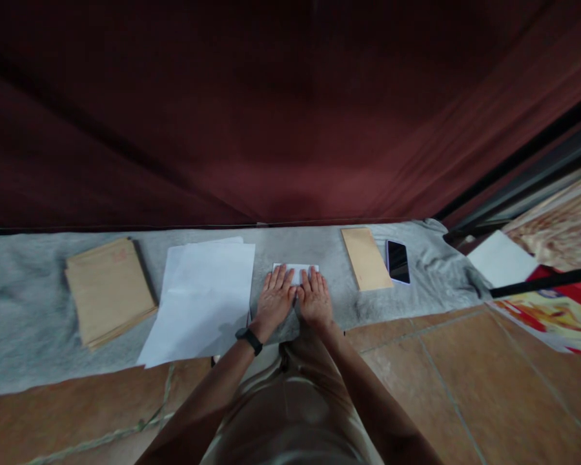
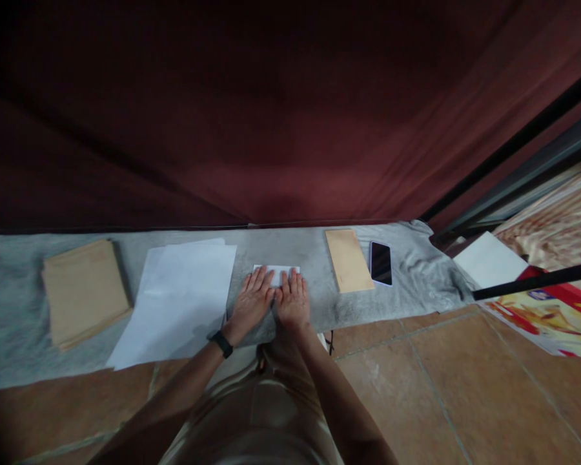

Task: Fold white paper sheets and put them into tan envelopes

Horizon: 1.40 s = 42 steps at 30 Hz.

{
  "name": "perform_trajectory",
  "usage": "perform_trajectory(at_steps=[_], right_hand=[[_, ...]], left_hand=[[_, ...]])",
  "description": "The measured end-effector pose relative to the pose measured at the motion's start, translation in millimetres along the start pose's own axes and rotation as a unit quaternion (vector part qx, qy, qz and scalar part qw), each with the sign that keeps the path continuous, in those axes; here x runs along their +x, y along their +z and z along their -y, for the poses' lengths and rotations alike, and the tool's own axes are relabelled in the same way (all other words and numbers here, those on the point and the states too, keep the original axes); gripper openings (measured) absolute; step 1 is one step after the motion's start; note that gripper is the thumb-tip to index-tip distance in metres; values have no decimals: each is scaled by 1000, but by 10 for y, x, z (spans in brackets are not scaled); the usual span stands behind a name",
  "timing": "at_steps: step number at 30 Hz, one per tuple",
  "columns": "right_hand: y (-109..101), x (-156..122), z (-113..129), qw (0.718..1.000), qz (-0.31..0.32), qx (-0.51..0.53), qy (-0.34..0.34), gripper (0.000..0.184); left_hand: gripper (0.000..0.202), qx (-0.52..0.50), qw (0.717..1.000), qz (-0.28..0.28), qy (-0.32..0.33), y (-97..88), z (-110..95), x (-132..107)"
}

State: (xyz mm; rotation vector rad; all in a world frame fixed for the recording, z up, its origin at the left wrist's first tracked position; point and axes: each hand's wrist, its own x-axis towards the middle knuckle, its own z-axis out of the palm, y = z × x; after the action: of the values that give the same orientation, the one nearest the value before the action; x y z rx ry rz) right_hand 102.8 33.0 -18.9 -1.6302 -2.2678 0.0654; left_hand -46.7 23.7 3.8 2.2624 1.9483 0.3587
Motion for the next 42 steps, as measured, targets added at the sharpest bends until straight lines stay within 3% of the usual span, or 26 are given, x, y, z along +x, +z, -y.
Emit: perform_trajectory(at_steps=[6,12,17,20,26,34,39,42], right_hand=[[-53,-52,-105,1000,9,8,22,54],[-156,136,-91,997,35,43,50,50],[-60,171,62,997,48,60,-22,50],[-8,81,69,999,38,14,-17,50],[4,-10,-93,999,23,-29,-12,54],[-55,-86,-371,1000,-4,-16,17,56],[-94,14,-319,996,-53,68,30,54],[-66,123,-151,986,-22,168,-3,57]], left_hand=[[57,7,1000,-1,-9,40,-21,0],[60,5,1000,-3,-11,85,-34,16],[62,-2,1000,15,-13,106,-56,24],[63,6,1000,14,-13,114,-95,22],[63,64,997,30,33,69,-143,43],[59,60,994,44,84,-4,-140,73],[60,71,993,54,81,0,-162,99],[62,79,991,61,84,21,-168,110]])
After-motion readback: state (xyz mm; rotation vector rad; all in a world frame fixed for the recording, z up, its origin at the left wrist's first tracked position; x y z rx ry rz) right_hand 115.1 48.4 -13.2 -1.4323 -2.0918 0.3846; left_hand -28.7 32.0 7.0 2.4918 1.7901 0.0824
